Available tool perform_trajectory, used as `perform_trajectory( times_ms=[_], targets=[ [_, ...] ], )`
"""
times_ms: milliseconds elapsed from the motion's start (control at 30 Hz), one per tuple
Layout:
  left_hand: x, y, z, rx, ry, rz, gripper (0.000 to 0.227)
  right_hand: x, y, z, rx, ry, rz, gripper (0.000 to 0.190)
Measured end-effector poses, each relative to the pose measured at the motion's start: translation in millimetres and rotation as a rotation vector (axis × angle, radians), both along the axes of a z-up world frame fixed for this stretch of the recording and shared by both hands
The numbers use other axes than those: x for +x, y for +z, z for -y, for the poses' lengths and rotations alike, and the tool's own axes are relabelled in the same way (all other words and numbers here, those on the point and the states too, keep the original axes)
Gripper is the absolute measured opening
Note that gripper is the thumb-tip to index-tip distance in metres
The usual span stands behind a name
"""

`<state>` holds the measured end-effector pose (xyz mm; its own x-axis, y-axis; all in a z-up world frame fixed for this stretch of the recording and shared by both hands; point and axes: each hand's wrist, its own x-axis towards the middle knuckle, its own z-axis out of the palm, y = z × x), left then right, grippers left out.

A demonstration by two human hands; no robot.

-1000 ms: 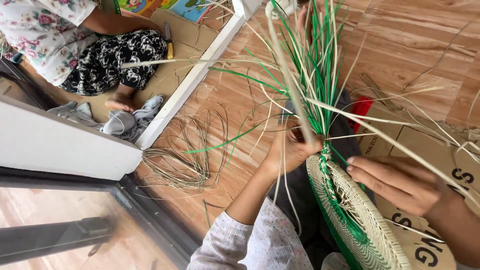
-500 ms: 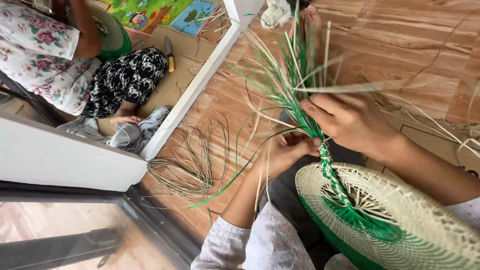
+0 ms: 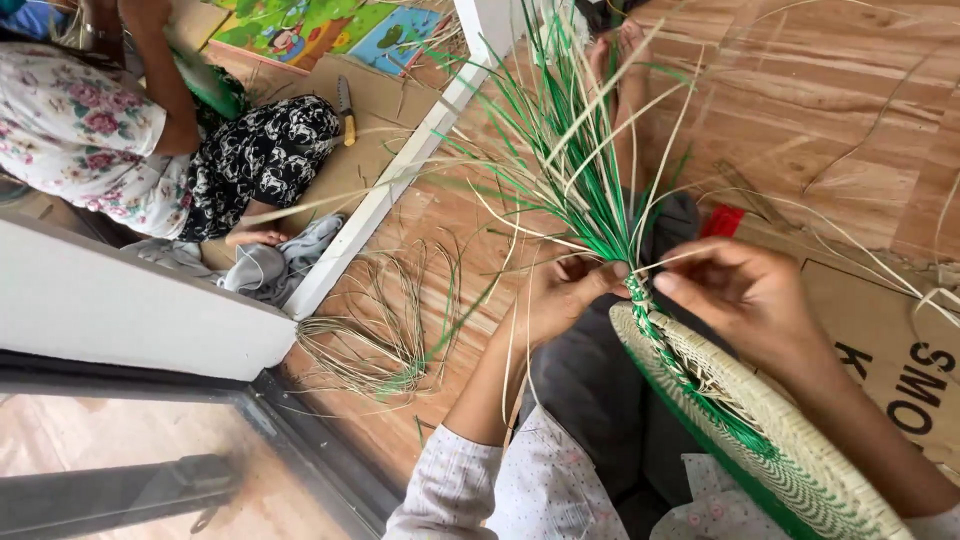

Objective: Weaving and braiding flexible fibers to construct the handle of a handmade fan.

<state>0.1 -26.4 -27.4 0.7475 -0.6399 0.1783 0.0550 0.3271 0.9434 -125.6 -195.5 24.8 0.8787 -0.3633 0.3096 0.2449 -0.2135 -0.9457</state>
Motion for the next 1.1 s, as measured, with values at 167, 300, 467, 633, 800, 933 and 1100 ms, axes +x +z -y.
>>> perform_trajectory(
  times_ms=[167,300,467,633,800,933,1100],
  targets=[
    [-1.3,5.4,-7.2,0.093,-0.062,0.049,0.009,9.7,-12.9,-18.4,0.19,0.037,0.036,0.012],
    [-0.3,5.5,-13.3,0.17,-0.016,0.041,0.013,13.0,-27.6,-30.4,0.112,-0.053,0.063,0.005],
    [2.2,14.2,-23.0,0.316,0.041,0.164,0.02,28.0,-47.2,-44.2,0.021,-0.123,0.065,0.004],
    [15.8,-18.5,-40.2,0.25,-0.007,0.082,0.019,29.9,-36.4,-52.2,0.065,-0.048,0.041,0.005],
    [5.6,47.2,-41.5,0.258,-0.014,0.038,0.028,29.1,-37.2,-56.2,0.074,-0.032,0.036,0.005],
    [14.3,10.6,-41.1,0.17,-0.058,-0.045,0.03,33.3,-30.2,-56.8,0.051,-0.019,0.071,0.006],
    [13.3,40.3,-47.3,0.218,-0.097,-0.105,0.026,35.4,-9.2,-53.6,-0.078,0.064,0.141,0.01]
  ],
)
